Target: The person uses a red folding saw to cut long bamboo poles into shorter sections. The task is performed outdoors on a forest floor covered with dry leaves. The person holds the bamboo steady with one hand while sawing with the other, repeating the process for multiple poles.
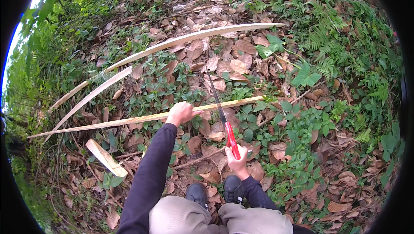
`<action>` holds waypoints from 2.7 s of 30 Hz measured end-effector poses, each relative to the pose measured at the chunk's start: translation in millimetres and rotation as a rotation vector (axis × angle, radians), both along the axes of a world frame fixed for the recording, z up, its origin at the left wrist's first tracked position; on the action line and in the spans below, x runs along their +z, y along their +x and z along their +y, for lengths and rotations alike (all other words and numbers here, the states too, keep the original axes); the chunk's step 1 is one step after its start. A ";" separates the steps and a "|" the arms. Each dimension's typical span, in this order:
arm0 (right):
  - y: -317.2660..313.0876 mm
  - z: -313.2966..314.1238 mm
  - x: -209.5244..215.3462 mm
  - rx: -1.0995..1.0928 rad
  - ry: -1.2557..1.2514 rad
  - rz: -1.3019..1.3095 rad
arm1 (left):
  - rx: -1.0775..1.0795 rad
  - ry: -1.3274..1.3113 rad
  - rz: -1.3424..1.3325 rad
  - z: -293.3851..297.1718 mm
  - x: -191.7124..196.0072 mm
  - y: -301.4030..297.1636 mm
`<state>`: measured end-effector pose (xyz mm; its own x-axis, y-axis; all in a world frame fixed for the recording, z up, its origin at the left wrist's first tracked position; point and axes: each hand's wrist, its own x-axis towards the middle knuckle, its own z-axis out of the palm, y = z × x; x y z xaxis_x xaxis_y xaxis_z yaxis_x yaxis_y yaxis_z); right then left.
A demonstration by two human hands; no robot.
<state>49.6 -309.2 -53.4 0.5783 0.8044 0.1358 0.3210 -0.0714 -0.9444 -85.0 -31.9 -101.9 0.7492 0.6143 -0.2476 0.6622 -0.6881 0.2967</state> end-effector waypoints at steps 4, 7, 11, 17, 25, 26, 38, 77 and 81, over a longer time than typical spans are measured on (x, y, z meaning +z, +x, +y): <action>14.5 44.8 -25.6 0.004 -0.022 0.083 | 0.000 -0.007 0.007 0.0 0.9 -2.5; 13.5 47.5 -28.1 -0.006 -0.025 0.141 | 0.004 0.000 0.006 1.0 -0.5 -3.0; 2.5 -11.2 -18.9 0.011 -0.014 0.104 | -0.024 0.035 -0.053 3.8 -9.1 -2.4; 12.3 53.0 -29.5 -0.008 -0.032 0.077 | -0.020 0.004 -0.016 0.7 -4.5 -1.8; -6.0 -11.5 -5.7 0.000 -0.017 0.093 | 0.011 0.006 -0.070 2.5 -9.3 -2.8; -4.9 -8.5 -4.1 0.007 -0.032 0.117 | 0.009 0.007 -0.059 0.8 -10.5 -1.6; -11.3 -52.1 4.0 0.025 -0.065 0.147 | 0.010 -0.006 -0.053 4.1 -3.5 -2.1; -6.5 -40.2 -10.7 0.041 -0.078 0.048 | -0.007 -0.004 0.043 4.1 -6.2 -2.4; -10.2 -47.5 3.9 0.019 -0.080 0.025 | -0.019 0.041 -0.019 0.9 -8.2 2.0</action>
